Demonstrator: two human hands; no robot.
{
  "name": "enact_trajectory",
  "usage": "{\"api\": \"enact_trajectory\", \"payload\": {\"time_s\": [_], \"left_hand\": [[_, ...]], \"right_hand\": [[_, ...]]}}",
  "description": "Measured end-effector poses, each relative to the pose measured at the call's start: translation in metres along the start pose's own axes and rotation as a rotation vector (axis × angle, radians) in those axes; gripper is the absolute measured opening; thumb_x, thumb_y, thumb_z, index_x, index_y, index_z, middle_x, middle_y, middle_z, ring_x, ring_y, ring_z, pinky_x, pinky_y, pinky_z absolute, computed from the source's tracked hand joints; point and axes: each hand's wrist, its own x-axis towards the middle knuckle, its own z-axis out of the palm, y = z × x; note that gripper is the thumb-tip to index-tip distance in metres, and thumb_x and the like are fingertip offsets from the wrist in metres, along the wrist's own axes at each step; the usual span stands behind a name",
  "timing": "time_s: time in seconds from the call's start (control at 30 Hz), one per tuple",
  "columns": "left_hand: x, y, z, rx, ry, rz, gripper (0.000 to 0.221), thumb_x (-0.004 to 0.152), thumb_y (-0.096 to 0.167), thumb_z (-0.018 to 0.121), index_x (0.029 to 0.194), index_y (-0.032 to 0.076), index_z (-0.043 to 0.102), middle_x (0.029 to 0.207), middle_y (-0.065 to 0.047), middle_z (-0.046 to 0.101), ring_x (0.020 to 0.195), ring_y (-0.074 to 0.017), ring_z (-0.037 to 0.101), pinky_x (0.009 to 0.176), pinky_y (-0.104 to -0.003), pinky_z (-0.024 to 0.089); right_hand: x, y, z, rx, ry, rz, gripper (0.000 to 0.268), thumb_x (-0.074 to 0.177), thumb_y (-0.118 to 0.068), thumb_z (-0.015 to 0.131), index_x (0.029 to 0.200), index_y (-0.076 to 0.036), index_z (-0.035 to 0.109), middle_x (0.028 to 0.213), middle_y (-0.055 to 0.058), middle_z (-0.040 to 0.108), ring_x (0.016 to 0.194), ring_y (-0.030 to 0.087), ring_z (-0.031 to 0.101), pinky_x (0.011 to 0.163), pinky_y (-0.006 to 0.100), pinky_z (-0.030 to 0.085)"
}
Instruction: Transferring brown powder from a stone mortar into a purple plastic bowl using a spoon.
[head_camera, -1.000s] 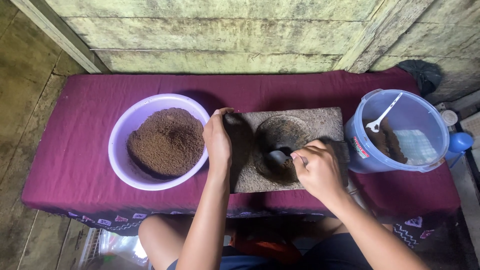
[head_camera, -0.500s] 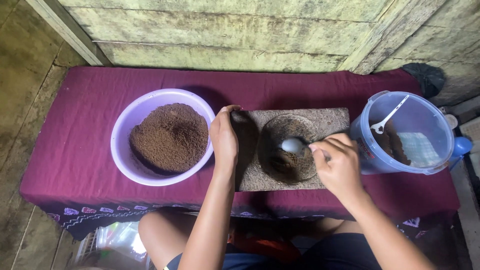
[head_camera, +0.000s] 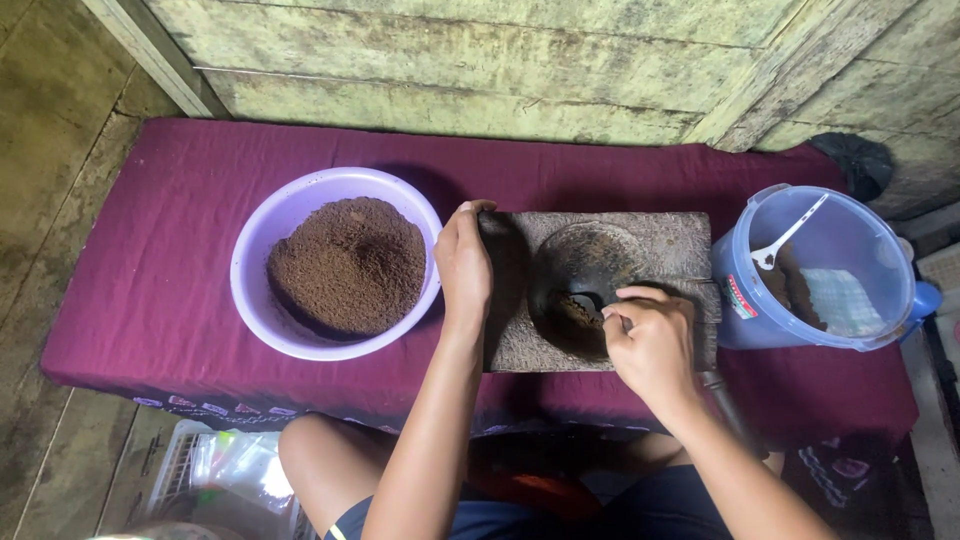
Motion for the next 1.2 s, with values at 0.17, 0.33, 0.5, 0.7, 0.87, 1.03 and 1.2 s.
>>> {"api": "enact_trajectory", "payload": {"time_s": [0.17,0.33,0.5,0.7,0.87,1.03,1.2], "left_hand": [[0.003,-0.001,0.001,-0.002,-0.009,-0.009,0.046,0.101,0.035,0.036,0.107,0.013,0.076,0.112,-0.015,0.073,0.118,-0.0392,0.064,0.108,-0.047,0.043],[0.005,0.000,0.002,0.013,-0.003,-0.020,0.047,0.100,0.036,0.036,0.106,0.013,0.076,0.112,-0.015,0.074,0.118,-0.0393,0.065,0.108,-0.048,0.043],[0.008,0.005,0.004,0.029,-0.003,-0.066,0.047,0.099,0.038,0.038,0.106,0.011,0.077,0.106,-0.018,0.074,0.114,-0.0406,0.065,0.105,-0.048,0.045],[0.024,-0.005,0.009,0.067,-0.007,-0.128,0.045,0.098,0.041,0.042,0.101,0.015,0.078,0.101,-0.015,0.075,0.112,-0.0366,0.066,0.103,-0.046,0.046],[0.043,-0.012,0.016,0.129,-0.027,-0.158,0.045,0.097,0.045,0.043,0.109,0.016,0.075,0.114,-0.015,0.072,0.121,-0.0373,0.062,0.108,-0.047,0.043],[0.067,-0.029,0.024,0.195,-0.059,-0.170,0.049,0.096,0.048,0.044,0.118,0.014,0.073,0.127,-0.018,0.069,0.131,-0.0391,0.056,0.114,-0.049,0.039],[0.034,0.016,0.025,0.093,0.076,0.018,0.048,0.097,0.029,0.046,0.129,-0.002,0.063,0.133,-0.033,0.060,0.134,-0.0486,0.049,0.117,-0.055,0.033]], "right_hand": [[-0.005,0.009,0.020,0.142,-0.010,0.298,0.011,0.079,-0.008,0.072,0.075,-0.012,0.082,0.065,0.001,0.075,0.103,0.019,0.075,0.094,0.031,0.056],[0.003,0.008,0.013,0.228,-0.039,0.455,0.015,0.081,-0.011,0.070,0.072,-0.017,0.082,0.072,0.000,0.077,0.104,0.017,0.075,0.095,0.033,0.054],[0.014,-0.002,-0.005,0.411,-0.037,0.555,0.016,0.083,-0.011,0.069,0.078,-0.015,0.083,0.083,0.005,0.079,0.100,0.021,0.075,0.094,0.035,0.053],[0.025,0.002,-0.028,0.712,0.039,0.628,0.024,0.083,0.000,0.059,0.093,0.000,0.081,0.072,0.021,0.075,0.079,0.019,0.072,0.084,0.032,0.056],[0.029,0.020,-0.033,0.831,0.125,0.650,0.021,0.083,0.003,0.059,0.091,0.003,0.079,0.075,0.022,0.074,0.072,0.024,0.073,0.079,0.036,0.058],[0.035,0.032,-0.036,0.859,0.189,0.701,0.019,0.085,0.001,0.060,0.091,0.002,0.078,0.076,0.022,0.073,0.072,0.026,0.074,0.077,0.038,0.060],[0.037,0.043,-0.036,0.909,0.197,0.719,0.016,0.088,-0.001,0.062,0.091,0.005,0.077,0.076,0.024,0.072,0.074,0.030,0.075,0.079,0.043,0.062]]}}
